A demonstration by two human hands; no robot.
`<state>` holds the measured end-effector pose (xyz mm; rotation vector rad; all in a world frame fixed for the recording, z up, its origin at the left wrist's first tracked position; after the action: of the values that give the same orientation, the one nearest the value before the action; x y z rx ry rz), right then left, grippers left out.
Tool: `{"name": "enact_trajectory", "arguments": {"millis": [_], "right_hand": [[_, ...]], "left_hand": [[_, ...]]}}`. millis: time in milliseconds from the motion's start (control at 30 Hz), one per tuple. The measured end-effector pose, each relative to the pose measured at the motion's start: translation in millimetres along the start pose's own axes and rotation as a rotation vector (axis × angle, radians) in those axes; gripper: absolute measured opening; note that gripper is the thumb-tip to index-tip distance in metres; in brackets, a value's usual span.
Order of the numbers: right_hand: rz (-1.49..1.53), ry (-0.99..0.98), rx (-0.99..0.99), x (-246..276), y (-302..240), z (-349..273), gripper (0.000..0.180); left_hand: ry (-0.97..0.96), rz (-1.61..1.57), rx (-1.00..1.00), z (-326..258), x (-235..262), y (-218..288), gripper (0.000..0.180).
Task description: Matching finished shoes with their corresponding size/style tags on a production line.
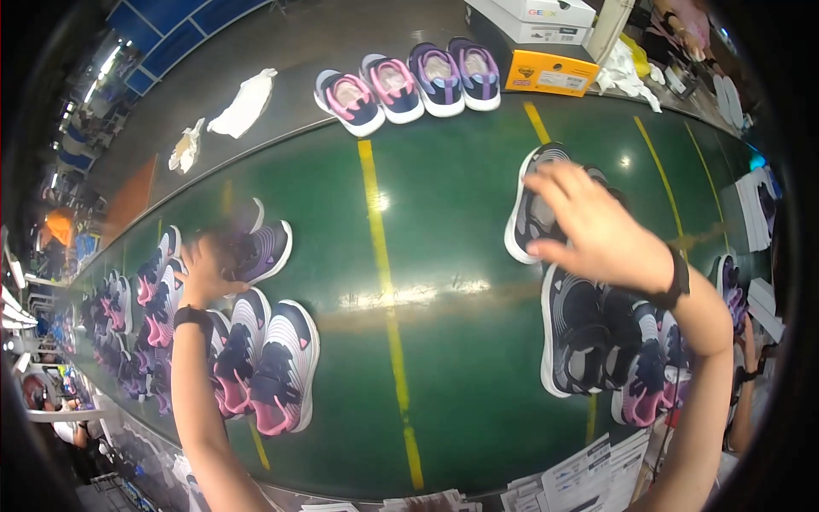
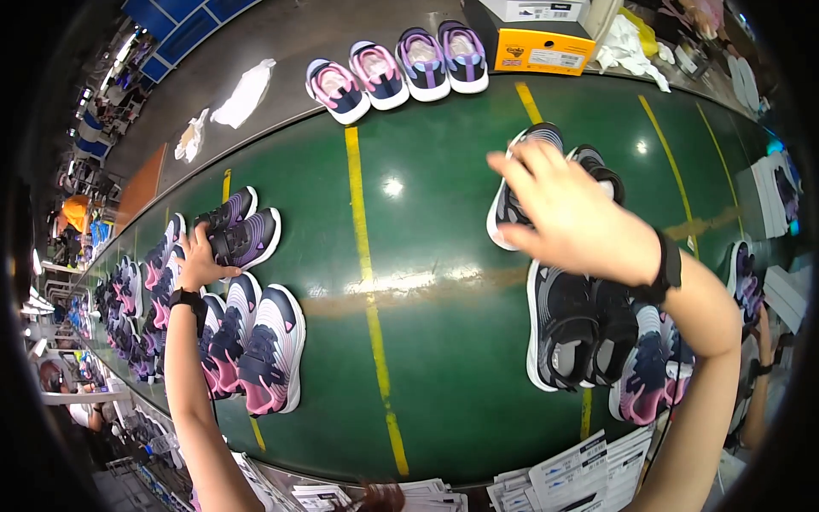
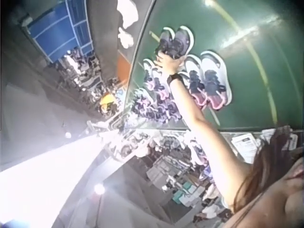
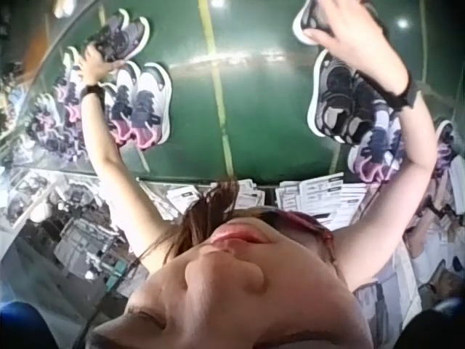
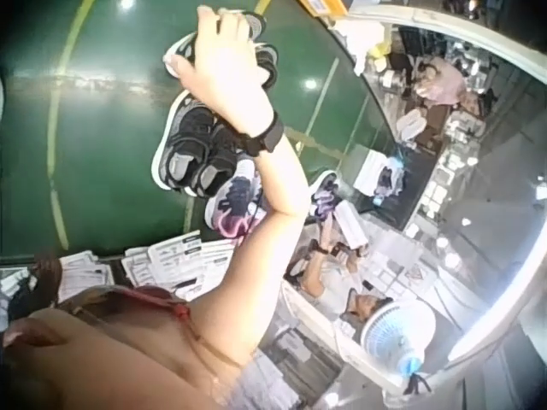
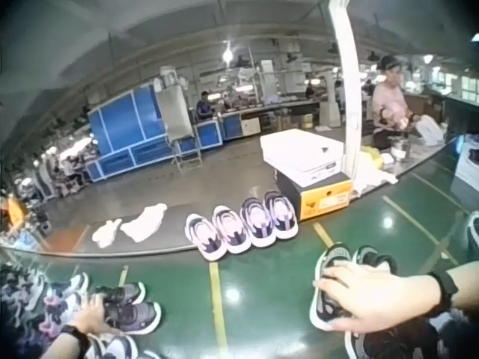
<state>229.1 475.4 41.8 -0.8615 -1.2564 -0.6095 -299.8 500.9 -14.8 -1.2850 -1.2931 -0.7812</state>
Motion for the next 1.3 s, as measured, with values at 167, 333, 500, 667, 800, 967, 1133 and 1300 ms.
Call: {"name": "enact_trajectory", "arguments": {"millis": [167, 333, 500, 667, 800, 967, 1133, 1300], "right_hand": [[0.008, -0.163, -0.088, -3.2, -21.7, -63.4, 0.075], [0.011, -0.149, -0.153, -13.8, -17.5, -70.7, 0.074], [-0.224, -0.014, -0.288, -42.5, 12.4, -59.9, 0.070], [-0.362, 0.037, -0.421, -41.3, 9.2, -43.6, 0.070], [-0.292, -0.183, -0.644, -47.0, 19.8, -48.8, 0.079], [-0.318, -0.245, -0.692, -64.2, 58.3, -22.4, 0.078], [-0.346, -0.194, -0.479, 12.8, -10.4, 6.7, 0.079], [-0.185, -0.233, -0.252, -31.9, -173.8, -52.7, 0.072]], "left_hand": [[0.227, -0.737, -0.132, 41.4, -26.2, -15.2, 0.077], [0.512, -0.723, 0.132, 108.3, 36.8, 27.7, 0.095], [-0.075, -1.002, -0.095, 184.9, 67.8, 144.6, 0.088], [0.145, -0.972, -0.265, 167.3, 59.3, 159.4, 0.062], [0.146, -0.647, -0.578, 31.7, 63.9, 182.9, 0.051], [-0.300, -0.745, -0.825, -180.9, 93.5, 184.2, 0.058], [-0.398, -0.620, -0.849, -368.3, 106.5, 111.0, 0.063], [-0.408, -0.664, -0.876, -512.7, 77.5, 74.2, 0.058]]}}
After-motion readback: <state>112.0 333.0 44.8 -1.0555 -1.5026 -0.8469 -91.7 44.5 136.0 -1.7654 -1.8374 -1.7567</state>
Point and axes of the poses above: each hand's wrist, its own z-axis towards the middle knuckle, its own x-axis out of the back of the hand, y = z × x, the point moved 3 cm from there along z, towards the middle knuckle, and after that the axes turned 2 degrees about -x, right-handed, at the moved point
